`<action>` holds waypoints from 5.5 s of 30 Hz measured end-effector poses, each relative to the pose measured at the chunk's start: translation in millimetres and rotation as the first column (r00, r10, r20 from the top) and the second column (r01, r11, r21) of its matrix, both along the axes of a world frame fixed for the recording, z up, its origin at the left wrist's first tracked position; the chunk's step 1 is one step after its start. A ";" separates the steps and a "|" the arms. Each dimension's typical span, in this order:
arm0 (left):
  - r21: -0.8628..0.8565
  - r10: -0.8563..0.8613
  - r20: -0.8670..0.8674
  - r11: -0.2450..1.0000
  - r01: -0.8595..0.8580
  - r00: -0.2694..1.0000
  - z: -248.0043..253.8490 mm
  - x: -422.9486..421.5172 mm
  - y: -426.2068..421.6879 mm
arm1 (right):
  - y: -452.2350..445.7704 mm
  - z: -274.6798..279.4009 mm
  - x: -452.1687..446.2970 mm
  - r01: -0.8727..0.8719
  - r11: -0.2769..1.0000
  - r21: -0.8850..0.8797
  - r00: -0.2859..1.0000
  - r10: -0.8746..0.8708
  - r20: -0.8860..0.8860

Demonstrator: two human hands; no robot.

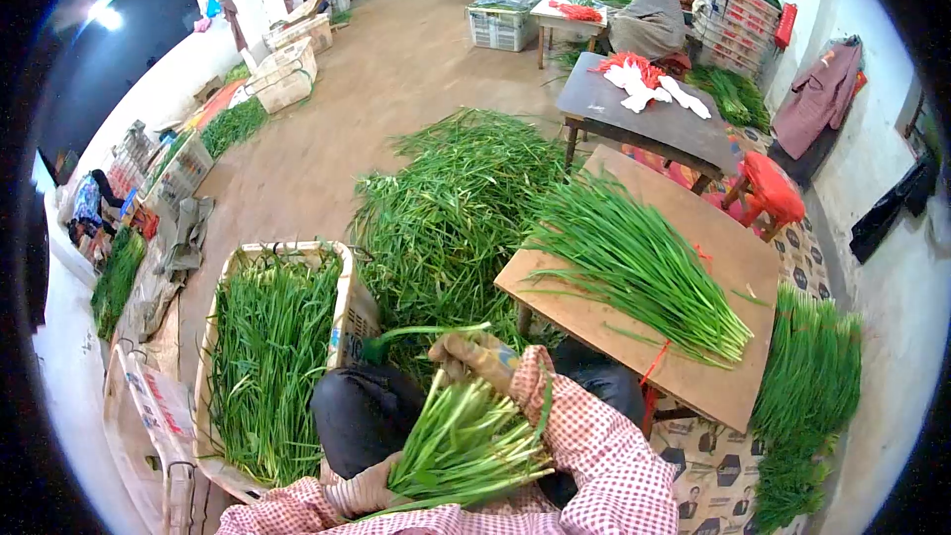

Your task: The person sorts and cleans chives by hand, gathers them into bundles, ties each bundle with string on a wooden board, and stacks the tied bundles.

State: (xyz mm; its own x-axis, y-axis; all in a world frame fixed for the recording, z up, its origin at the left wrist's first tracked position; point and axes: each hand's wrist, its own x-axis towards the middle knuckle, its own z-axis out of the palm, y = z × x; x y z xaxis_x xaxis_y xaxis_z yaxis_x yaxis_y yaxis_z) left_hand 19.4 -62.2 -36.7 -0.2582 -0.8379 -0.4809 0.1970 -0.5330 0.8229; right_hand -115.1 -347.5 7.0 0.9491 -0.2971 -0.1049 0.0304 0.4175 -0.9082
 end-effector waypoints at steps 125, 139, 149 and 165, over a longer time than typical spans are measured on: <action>0.207 0.543 -0.001 0.821 -0.531 0.840 44.4 -32.4 8.0 | -43.6 12.7 63.8 -0.745 0.620 -0.247 0.611 0.487 -0.624; 0.296 0.519 0.030 0.811 -0.504 0.854 36.7 -22.5 -0.4 | -28.7 -54.9 58.1 -0.486 0.788 -0.378 0.832 0.284 -0.476; 0.467 0.779 -0.076 0.579 -0.668 0.622 56.2 -23.0 -10.2 | -75.4 -132.4 43.0 -0.797 0.540 -0.271 0.279 -0.070 -0.958; 0.435 0.843 -0.190 0.532 -0.726 0.503 52.3 -26.8 4.5 | -80.0 -121.1 60.1 -0.302 0.810 -0.502 0.666 -0.198 -0.719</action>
